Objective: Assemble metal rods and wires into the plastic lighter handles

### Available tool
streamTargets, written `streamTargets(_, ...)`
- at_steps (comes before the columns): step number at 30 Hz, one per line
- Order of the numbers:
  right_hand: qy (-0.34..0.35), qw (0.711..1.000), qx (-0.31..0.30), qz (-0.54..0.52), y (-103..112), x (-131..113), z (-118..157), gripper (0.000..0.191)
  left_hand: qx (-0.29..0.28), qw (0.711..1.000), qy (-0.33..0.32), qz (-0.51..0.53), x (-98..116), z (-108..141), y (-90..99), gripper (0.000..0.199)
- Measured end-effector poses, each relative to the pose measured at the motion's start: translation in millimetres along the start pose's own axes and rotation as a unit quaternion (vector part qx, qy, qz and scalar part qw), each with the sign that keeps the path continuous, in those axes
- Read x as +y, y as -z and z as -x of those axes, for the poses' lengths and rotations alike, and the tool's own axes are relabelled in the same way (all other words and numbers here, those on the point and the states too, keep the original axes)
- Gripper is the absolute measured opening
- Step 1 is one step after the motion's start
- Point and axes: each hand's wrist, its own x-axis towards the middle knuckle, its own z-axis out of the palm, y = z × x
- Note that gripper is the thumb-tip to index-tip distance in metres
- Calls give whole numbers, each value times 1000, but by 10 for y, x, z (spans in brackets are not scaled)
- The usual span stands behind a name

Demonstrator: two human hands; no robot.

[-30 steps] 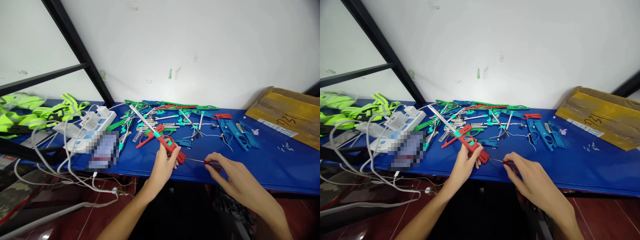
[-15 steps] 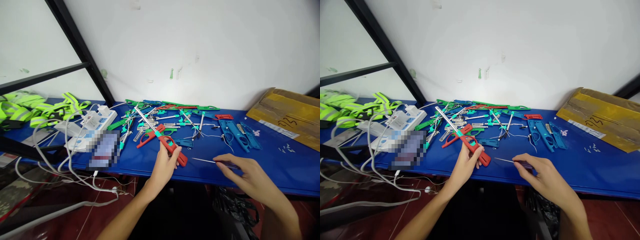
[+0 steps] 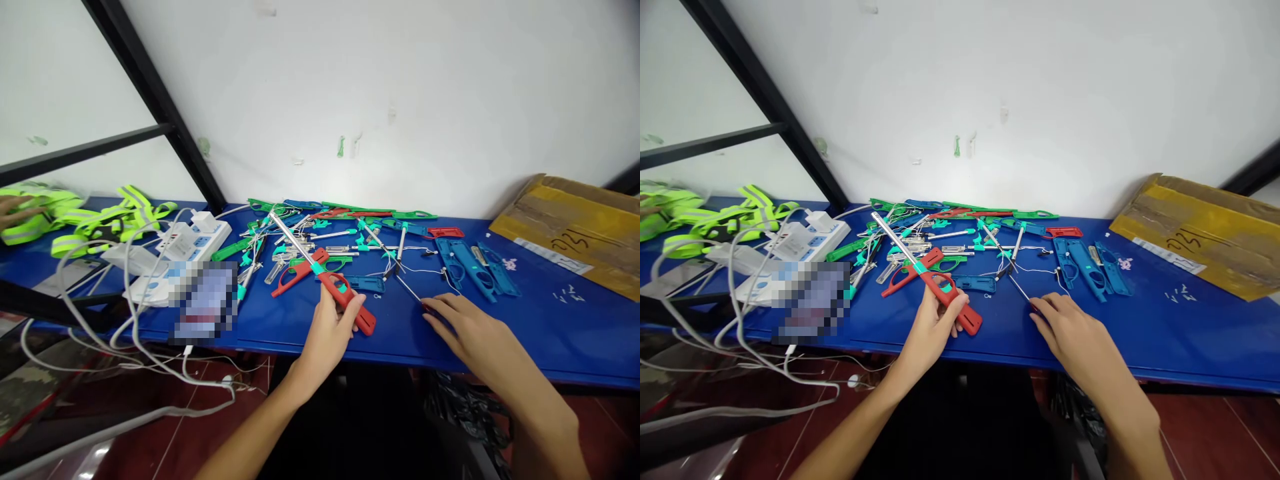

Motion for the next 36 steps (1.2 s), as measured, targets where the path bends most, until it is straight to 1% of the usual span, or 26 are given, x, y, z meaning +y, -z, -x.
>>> streamTargets(2, 11, 1000, 14, 21, -19, -137, -36, 53, -6, 1000, -1, -2, 3, 7, 4, 42)
streamTargets(4, 27, 999, 33, 1, -29, -379, -104, 51, -20, 1000, -7, 2, 10, 25, 19, 47)
streamTargets(7, 60, 994, 42, -84, -90, -792, -219, 56, -87, 996, -25, 9, 28, 65, 64, 66)
streamTargets(8, 64, 991, 47, -109, -121, -891, -249, 54, -115, 993, -32, 2, 34, 78, 81, 69)
streamTargets(10, 56, 986, 68, -144, -169, -963, -282, 45, -162, 985, -43, -27, 41, 96, 108, 72)
streamTargets(11, 45, 984, 81, -154, -174, -926, -284, 42, -177, 982, -48, -43, 43, 99, 116, 74)
streamTargets(13, 3, 981, 104, -165, -130, -718, -256, 38, -189, 978, -58, -70, 47, 98, 115, 82)
streamTargets(15, -88, 972, 121, -182, -26, -393, -200, 36, -190, 975, -68, -91, 58, 91, 101, 87)
streamTargets(16, -147, 960, 128, -201, 33, -219, -168, 36, -189, 974, -71, -103, 67, 88, 92, 85)
streamTargets(17, -203, 937, 130, -253, 88, -53, -140, 37, -190, 972, -72, -116, 78, 85, 84, 81)
streamTargets(18, -239, 900, 145, -336, 132, 95, -117, 37, -192, 971, -73, -126, 89, 83, 78, 76)
streamTargets(19, -257, 859, 155, -415, 162, 218, -104, 37, -194, 969, -75, -135, 100, 82, 74, 72)
streamTargets(21, -261, 807, 160, -505, 178, 379, -102, 36, -194, 966, -80, -149, 113, 82, 70, 67)
streamTargets(22, -258, 794, 160, -526, 168, 420, -111, 35, -194, 965, -84, -153, 115, 83, 69, 66)
streamTargets(24, -254, 781, 160, -548, 133, 438, -141, 33, -193, 964, -89, -157, 111, 84, 65, 63)
streamTargets(28, -241, 762, 154, -581, 77, 352, -181, 28, -187, 965, -96, -158, 87, 84, 52, 59)
streamTargets(29, -238, 760, 149, -586, 66, 326, -182, 31, -186, 965, -97, -159, 81, 83, 49, 59)
streamTargets(31, -235, 759, 137, -591, 42, 282, -180, 43, -186, 965, -98, -159, 74, 82, 45, 59)
streamTargets(32, -234, 760, 132, -592, 28, 265, -178, 45, -186, 965, -98, -159, 73, 82, 44, 59)
streamTargets(36, -231, 769, 120, -584, -28, 232, -178, 39, -185, 965, -101, -158, 81, 85, 46, 58)
